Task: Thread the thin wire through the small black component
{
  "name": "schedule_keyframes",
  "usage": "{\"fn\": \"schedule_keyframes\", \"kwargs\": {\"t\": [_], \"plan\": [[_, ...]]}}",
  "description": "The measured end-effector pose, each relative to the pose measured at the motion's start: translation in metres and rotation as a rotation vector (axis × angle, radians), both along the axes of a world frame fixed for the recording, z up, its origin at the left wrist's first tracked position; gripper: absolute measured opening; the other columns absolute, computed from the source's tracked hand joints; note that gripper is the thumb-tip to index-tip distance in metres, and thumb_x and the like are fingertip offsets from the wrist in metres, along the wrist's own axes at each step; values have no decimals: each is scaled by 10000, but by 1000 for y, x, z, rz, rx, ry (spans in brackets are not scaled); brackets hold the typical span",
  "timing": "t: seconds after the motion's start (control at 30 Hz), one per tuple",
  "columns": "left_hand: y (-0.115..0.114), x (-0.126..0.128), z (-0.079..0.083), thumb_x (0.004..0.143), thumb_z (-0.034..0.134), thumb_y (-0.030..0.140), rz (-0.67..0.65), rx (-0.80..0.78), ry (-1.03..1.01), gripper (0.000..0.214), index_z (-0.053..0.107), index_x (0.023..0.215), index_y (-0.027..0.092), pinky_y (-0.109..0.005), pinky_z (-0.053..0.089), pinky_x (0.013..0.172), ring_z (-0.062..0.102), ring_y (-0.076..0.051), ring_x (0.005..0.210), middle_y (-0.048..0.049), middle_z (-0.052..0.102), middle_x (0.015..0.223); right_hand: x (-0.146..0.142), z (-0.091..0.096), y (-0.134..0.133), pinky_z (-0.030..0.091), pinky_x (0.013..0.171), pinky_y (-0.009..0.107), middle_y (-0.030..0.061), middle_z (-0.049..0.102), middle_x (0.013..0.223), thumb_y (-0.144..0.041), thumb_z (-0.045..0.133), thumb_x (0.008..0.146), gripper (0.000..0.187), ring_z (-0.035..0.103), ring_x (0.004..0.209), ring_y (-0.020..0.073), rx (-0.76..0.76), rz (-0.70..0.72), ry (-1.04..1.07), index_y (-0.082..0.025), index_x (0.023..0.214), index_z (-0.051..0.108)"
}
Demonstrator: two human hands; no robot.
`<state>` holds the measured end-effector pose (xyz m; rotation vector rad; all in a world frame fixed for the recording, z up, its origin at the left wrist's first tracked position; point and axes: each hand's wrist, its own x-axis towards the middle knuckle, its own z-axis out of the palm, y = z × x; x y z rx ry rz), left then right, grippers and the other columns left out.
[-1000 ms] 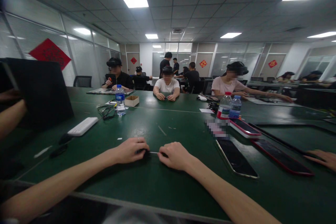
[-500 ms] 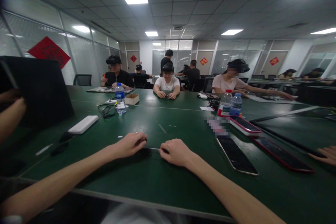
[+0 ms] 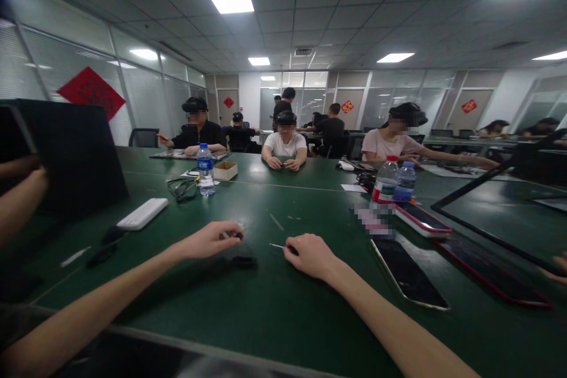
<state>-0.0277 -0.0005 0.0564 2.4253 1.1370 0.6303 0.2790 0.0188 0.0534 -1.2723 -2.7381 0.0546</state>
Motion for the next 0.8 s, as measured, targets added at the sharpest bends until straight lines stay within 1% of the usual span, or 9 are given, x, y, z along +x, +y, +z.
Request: {"fn": "schedule_keyframes", "kwargs": {"t": [0.07, 0.2, 0.33, 0.43, 0.57, 0.7, 0.8], "plan": [[-3, 2, 1, 947, 545, 403, -21, -34, -2, 285, 662, 1099, 192, -247, 473, 717, 613, -170, 853, -40, 661, 988, 0, -1, 0, 467, 703, 281, 49, 705, 827, -386, 447, 978, 323, 647, 728, 179, 8, 1, -8, -199, 927, 705], [-11, 12, -1, 936, 575, 405, -41, 26, 39, 288, 664, 1113, 197, -258, 458, 703, 599, -161, 782, -28, 656, 924, -2, 2, -2, 475, 713, 277, 53, 706, 843, -387, 458, 977, 306, 649, 749, 176, -18, -4, 0, -199, 956, 699], [-18, 24, -9, 964, 529, 324, -64, 132, 111, 236, 654, 1112, 190, -282, 465, 769, 611, -177, 859, -56, 648, 997, -2, 5, -5, 487, 719, 270, 55, 707, 866, -374, 456, 983, 294, 648, 748, 168, -56, -23, 12, -193, 959, 687], [-19, 29, -17, 968, 526, 304, -84, 146, 125, 224, 651, 1123, 203, -284, 477, 797, 612, -184, 912, -63, 630, 1049, -2, 7, -8, 485, 706, 260, 55, 701, 870, -363, 458, 981, 280, 644, 747, 166, -58, -36, 9, -191, 959, 678], [-18, 30, -22, 963, 544, 315, -93, 125, 131, 234, 658, 1151, 233, -296, 489, 832, 620, -190, 939, -64, 608, 1086, -4, 8, -10, 480, 694, 262, 56, 691, 852, -358, 465, 977, 273, 641, 748, 172, -43, -33, -4, -187, 941, 675], [-18, 27, -21, 968, 539, 345, -125, 102, 128, 262, 657, 1185, 258, -309, 502, 866, 632, -196, 974, -69, 611, 1129, -4, 8, -12, 478, 680, 263, 53, 687, 838, -339, 477, 970, 253, 641, 732, 172, -33, -31, 8, -184, 924, 672], [-18, 22, -20, 961, 547, 404, -148, 106, 140, 288, 670, 1176, 259, -317, 508, 878, 642, -207, 982, -78, 634, 1109, -3, 9, -13, 480, 682, 261, 52, 691, 851, -335, 489, 963, 238, 646, 740, 174, -42, -40, 21, -184, 933, 672]]}}
